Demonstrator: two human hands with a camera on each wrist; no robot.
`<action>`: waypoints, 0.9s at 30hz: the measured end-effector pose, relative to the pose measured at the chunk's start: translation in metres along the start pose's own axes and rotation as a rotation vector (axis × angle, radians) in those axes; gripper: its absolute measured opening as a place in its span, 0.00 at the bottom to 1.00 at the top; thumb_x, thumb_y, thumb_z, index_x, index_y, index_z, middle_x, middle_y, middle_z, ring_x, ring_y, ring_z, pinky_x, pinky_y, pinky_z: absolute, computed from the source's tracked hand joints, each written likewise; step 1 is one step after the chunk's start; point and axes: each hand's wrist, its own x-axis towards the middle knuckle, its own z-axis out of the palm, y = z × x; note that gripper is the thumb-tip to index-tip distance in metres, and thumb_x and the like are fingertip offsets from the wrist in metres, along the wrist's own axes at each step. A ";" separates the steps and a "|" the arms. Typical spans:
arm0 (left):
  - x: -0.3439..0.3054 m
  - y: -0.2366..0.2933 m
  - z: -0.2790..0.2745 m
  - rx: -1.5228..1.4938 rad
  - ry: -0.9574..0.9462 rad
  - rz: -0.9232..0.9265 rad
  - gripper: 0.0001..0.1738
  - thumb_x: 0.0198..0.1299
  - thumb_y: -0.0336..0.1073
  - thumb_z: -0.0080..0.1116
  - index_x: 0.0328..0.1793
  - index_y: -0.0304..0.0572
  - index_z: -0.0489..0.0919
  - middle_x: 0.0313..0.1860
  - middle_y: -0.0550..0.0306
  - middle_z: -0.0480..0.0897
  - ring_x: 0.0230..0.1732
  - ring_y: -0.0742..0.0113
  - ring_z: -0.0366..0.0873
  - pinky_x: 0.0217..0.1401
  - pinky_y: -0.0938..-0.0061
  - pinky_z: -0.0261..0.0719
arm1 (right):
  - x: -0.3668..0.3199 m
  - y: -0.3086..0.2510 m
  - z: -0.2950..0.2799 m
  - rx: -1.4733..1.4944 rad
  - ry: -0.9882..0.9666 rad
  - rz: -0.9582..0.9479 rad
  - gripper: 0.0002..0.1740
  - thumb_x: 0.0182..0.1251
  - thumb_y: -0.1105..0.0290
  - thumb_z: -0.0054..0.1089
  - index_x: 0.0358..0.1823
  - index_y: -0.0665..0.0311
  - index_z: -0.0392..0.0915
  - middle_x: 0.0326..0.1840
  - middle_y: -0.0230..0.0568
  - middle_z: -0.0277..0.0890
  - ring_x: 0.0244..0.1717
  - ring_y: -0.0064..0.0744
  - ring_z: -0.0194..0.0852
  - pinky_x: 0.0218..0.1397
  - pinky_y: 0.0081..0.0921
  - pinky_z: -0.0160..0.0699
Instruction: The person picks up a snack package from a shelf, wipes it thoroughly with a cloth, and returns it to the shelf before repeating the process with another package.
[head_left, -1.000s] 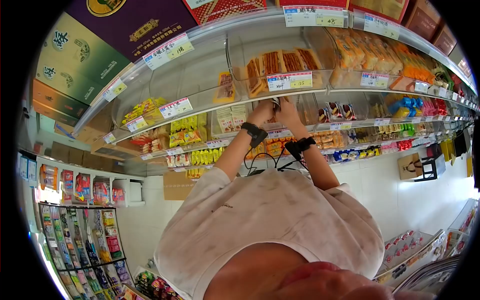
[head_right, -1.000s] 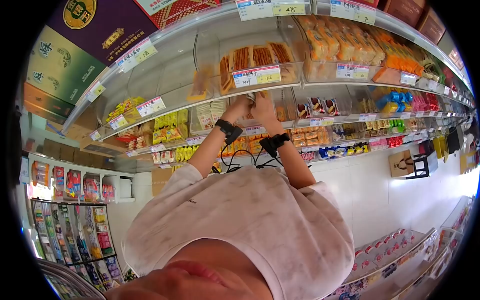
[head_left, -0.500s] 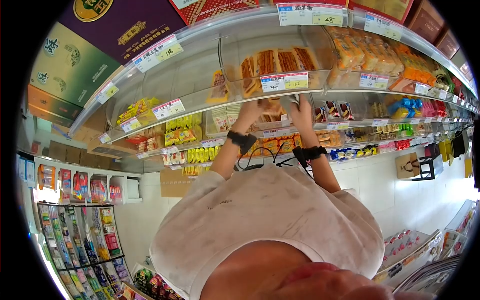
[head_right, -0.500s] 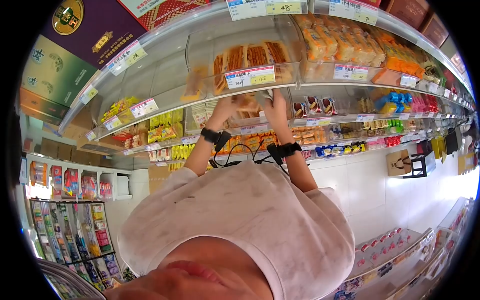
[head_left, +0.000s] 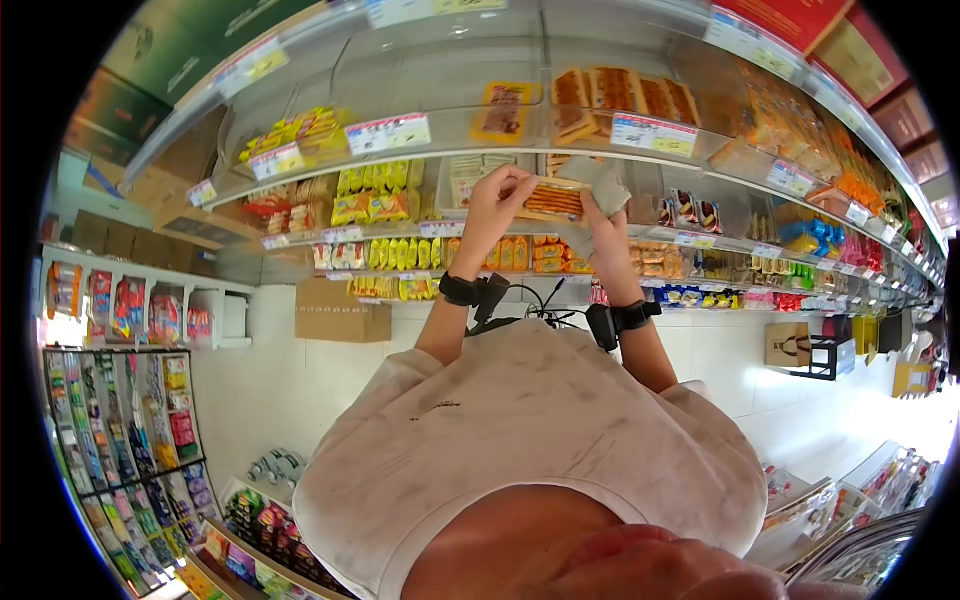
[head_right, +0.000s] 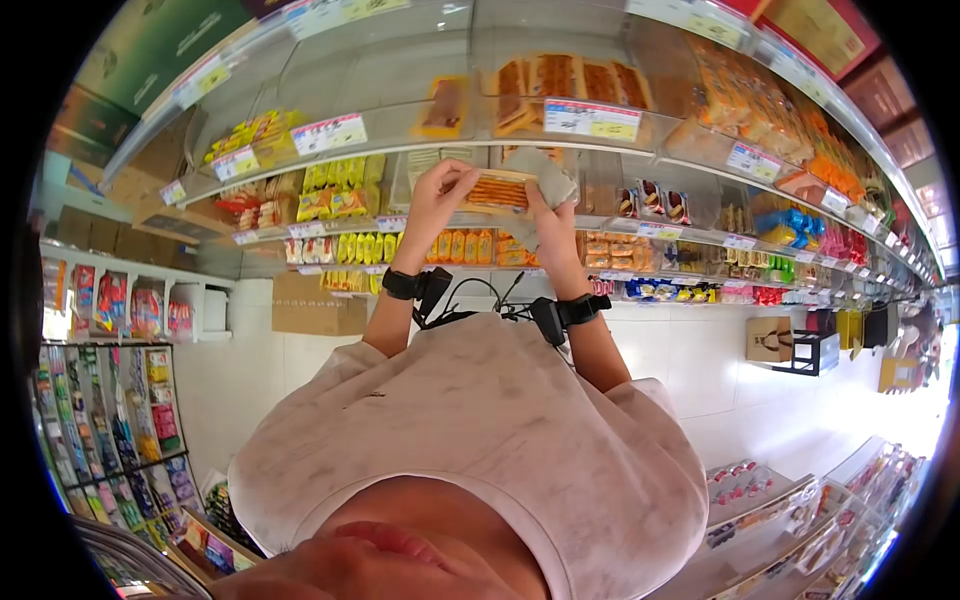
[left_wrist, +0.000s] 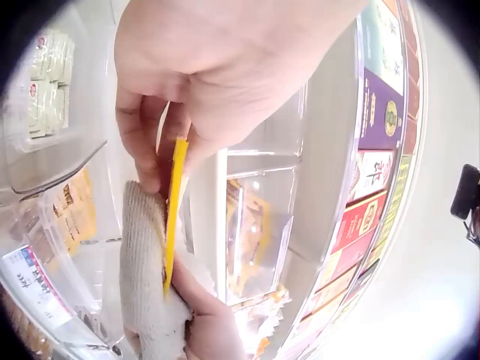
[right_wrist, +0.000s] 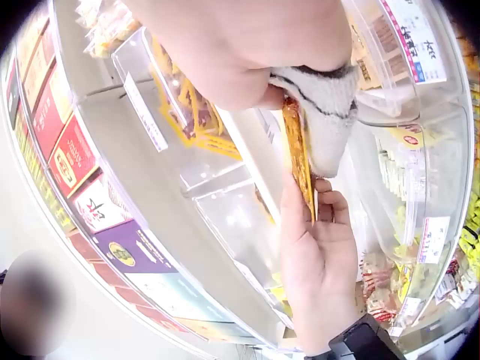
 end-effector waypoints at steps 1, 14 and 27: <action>-0.008 -0.001 -0.007 -0.023 -0.008 -0.036 0.10 0.69 0.35 0.62 0.47 0.34 0.79 0.38 0.60 0.85 0.35 0.81 0.75 0.38 0.81 0.73 | -0.005 0.004 0.004 -0.077 0.006 -0.059 0.19 0.76 0.65 0.59 0.62 0.68 0.74 0.55 0.35 0.78 0.53 0.24 0.76 0.48 0.24 0.78; -0.096 0.003 -0.017 -0.624 -0.067 -0.371 0.42 0.74 0.68 0.36 0.77 0.40 0.66 0.69 0.57 0.72 0.66 0.70 0.72 0.66 0.74 0.71 | -0.128 0.027 0.106 -0.961 -0.383 -0.620 0.37 0.71 0.73 0.47 0.80 0.72 0.49 0.84 0.60 0.42 0.86 0.54 0.35 0.85 0.41 0.30; -0.116 0.055 -0.025 -0.241 -0.041 0.017 0.21 0.69 0.36 0.62 0.63 0.32 0.79 0.42 0.59 0.86 0.41 0.78 0.81 0.44 0.80 0.80 | -0.116 -0.035 0.060 0.008 -0.003 0.186 0.29 0.78 0.51 0.52 0.69 0.63 0.68 0.62 0.38 0.76 0.59 0.31 0.78 0.59 0.30 0.80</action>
